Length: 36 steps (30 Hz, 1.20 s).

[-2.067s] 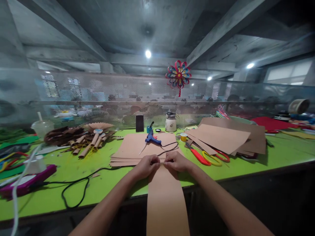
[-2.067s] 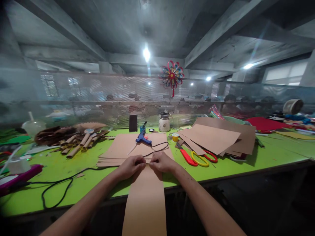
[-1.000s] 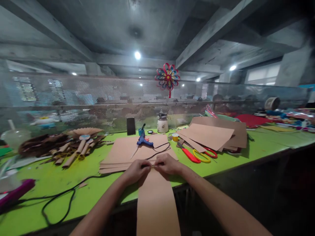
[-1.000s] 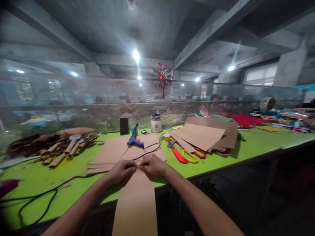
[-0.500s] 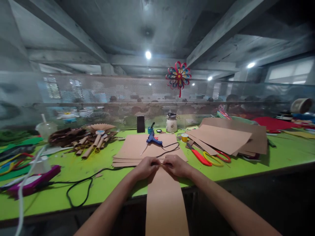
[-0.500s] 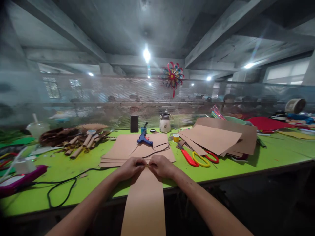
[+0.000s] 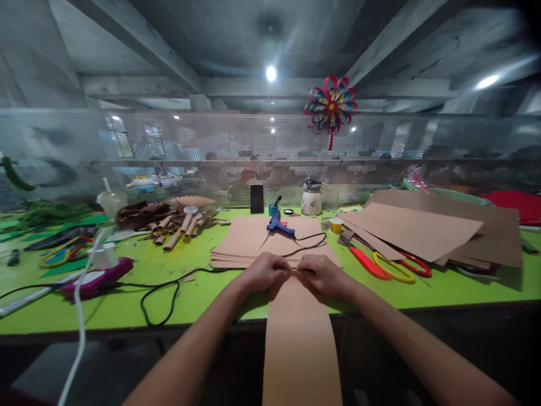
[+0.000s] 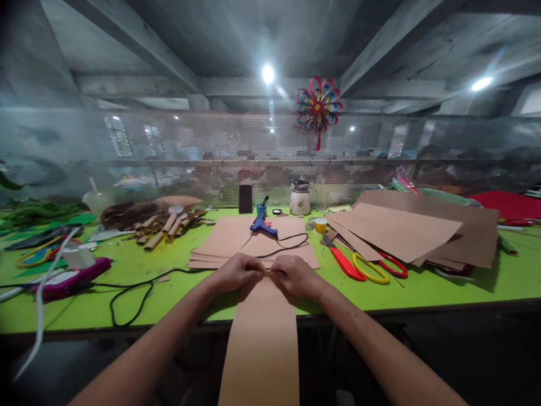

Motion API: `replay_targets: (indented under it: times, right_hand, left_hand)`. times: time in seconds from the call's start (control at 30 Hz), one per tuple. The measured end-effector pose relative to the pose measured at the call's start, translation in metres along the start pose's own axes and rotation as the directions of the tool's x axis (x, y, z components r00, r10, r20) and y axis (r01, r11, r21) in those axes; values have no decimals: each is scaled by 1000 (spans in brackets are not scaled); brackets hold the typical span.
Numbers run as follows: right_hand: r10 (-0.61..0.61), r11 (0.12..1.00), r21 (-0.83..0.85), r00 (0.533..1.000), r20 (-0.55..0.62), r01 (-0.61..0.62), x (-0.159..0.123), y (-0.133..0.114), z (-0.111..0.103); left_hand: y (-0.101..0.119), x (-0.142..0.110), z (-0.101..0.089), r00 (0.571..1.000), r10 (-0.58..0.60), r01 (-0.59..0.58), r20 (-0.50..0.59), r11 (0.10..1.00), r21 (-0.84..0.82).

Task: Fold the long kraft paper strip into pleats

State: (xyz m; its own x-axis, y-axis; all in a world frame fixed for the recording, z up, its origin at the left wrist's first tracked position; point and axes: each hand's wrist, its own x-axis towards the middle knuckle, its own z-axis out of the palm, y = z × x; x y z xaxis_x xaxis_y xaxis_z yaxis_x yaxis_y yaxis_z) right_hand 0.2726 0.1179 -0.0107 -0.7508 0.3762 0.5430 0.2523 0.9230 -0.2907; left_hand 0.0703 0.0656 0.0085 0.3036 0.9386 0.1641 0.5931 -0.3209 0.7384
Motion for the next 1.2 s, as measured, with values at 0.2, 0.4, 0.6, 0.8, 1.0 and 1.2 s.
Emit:
replay_targets:
  times: [0.2,0.4,0.6,0.8,1.0,1.2]
  right_hand:
    - [-17,1000,1,999,36,17,-1,-3,-3]
    - [-57,998,-36,998,-24,56,0,-8,0]
    - [-60,998,-12,995,-79,59,0,-13,-1]
    - [-116,992,-52,987,-115,110,0,-12,-3]
    - [-167,978,-136,982,-84,155,0,-7,2]
    - [-235,938,-275,970,-58,210,-1,-9,5]
  left_hand:
    - [-6,2,1,1000,-31,31,-2,998,-63]
    - [-4,4,-1,998,-69,69,8,983,-170]
    - [12,0,-6,992,-111,93,-68,971,-221]
    - [10,0,-6,991,-129,108,-27,911,-398]
    - [1,1,-2,982,-185,154,-21,869,-470]
    - [6,1,-5,990,-143,126,-14,909,-397]
